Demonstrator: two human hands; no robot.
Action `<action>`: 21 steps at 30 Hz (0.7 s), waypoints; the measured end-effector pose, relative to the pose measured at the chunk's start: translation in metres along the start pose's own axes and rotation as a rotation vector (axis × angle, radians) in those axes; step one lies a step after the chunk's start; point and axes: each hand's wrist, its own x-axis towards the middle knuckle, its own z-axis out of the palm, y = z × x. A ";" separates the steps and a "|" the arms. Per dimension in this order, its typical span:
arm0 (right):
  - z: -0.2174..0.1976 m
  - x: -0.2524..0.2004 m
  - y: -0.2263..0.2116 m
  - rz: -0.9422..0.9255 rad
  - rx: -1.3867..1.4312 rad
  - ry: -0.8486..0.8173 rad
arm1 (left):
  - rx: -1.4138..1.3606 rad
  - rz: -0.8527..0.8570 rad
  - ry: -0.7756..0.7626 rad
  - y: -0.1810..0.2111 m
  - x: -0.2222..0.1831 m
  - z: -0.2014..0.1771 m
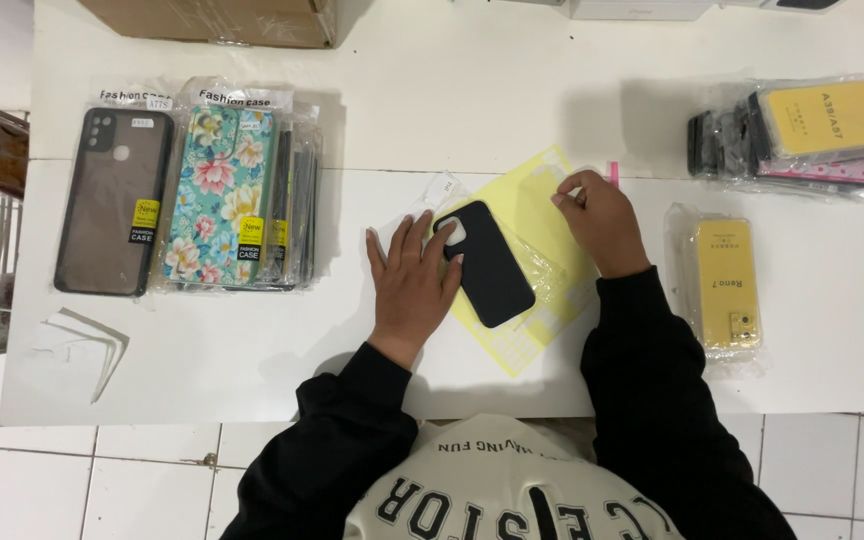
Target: Inspecting and packaging various mobile phone cases by removing them from and returning them to plastic sleeves.
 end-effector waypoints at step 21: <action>0.003 0.000 0.013 -0.054 0.079 0.019 | 0.011 -0.011 -0.006 0.000 0.001 0.001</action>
